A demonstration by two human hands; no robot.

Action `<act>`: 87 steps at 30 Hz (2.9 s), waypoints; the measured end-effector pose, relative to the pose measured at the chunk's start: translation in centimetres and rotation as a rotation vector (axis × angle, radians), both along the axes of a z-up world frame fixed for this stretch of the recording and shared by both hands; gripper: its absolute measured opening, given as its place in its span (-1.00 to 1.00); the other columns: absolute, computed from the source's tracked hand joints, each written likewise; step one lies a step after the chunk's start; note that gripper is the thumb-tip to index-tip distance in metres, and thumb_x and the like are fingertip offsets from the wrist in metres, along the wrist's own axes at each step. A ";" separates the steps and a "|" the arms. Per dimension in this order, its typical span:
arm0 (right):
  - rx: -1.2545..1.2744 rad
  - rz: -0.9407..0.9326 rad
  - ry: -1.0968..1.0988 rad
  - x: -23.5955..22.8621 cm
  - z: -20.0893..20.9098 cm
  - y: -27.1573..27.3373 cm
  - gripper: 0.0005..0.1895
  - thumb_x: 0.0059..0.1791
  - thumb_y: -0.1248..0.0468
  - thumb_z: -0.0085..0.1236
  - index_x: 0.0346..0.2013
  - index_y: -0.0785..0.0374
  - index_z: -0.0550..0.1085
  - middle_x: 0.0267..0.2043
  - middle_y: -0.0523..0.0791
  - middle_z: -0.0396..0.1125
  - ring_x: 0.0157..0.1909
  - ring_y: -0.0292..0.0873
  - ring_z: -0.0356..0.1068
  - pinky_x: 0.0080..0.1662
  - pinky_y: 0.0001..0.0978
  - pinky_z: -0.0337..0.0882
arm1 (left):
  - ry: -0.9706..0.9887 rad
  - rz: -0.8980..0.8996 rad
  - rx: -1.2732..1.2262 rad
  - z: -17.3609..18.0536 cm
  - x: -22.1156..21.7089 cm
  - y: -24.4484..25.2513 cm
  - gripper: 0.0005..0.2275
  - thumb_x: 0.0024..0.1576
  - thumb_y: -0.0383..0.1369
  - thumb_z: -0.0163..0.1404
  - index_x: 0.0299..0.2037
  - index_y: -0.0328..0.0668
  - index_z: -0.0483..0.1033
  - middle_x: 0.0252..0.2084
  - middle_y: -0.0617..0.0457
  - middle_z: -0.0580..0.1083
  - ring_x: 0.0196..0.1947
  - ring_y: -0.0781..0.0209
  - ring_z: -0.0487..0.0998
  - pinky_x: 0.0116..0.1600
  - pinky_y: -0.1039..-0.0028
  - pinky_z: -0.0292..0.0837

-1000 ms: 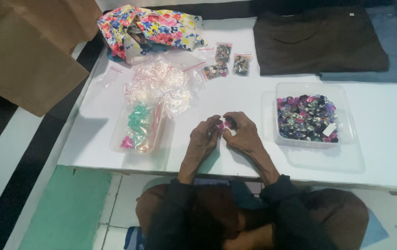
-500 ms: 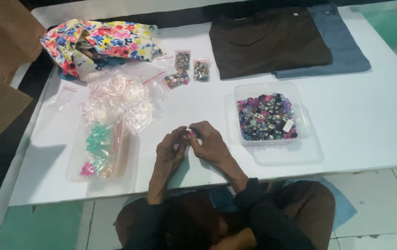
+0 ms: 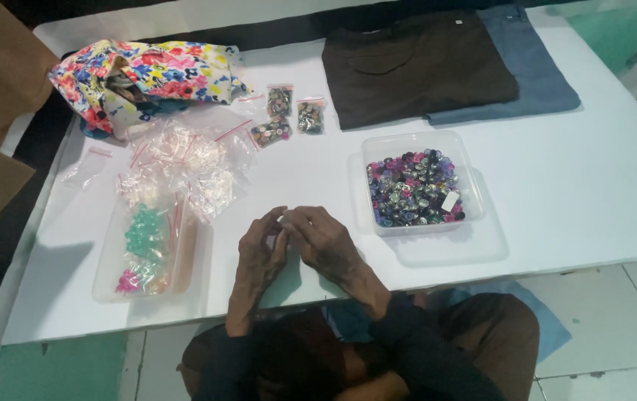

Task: Sorting small colorful buttons from a container and placing them on a table

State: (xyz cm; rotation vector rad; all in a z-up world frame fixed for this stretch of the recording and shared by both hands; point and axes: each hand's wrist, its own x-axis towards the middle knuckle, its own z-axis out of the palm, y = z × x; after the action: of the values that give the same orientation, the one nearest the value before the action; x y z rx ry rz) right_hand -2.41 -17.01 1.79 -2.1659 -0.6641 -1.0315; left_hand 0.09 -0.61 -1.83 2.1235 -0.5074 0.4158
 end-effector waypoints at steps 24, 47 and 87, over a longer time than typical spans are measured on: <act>-0.626 -0.223 0.879 4.1 5.2 -15.2 -0.81 -0.03 0.19 0.14 -0.27 0.25 0.57 -0.29 0.12 0.53 -0.10 0.30 0.53 -0.06 0.22 0.49 | -0.227 -0.304 0.131 6.9 1.5 -13.7 -0.76 0.22 -0.49 0.00 0.08 -0.04 0.47 -0.28 -0.06 0.58 -0.16 -0.15 0.65 -0.07 0.09 0.55; -0.636 -0.160 0.957 5.7 7.5 -20.1 -0.78 0.00 0.35 0.10 -0.10 0.25 0.60 -0.22 0.16 0.53 -0.08 0.26 0.55 -0.05 0.05 0.57 | -0.204 -0.135 0.807 7.5 7.5 -20.1 -0.81 -0.10 -0.47 0.25 -0.32 0.12 0.67 -0.45 0.12 0.58 -0.33 0.04 0.63 0.10 0.11 0.34; 0.101 -0.114 0.492 1.9 5.6 -23.6 -0.65 -0.03 0.30 0.34 0.06 0.15 0.55 -0.14 0.05 0.50 -0.07 0.18 0.54 -0.11 -0.02 0.56 | 0.233 -0.478 -0.122 7.6 6.6 -19.4 -0.77 0.08 -0.60 0.13 -0.16 -0.01 0.52 -0.30 0.05 0.60 -0.17 -0.02 0.70 0.00 0.14 0.55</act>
State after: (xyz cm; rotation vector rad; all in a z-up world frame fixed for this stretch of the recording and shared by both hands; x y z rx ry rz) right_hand -0.53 -40.65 7.40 -2.2641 -0.2548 -0.5328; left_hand 6.73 -20.05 5.75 1.8268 -0.8029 -0.0692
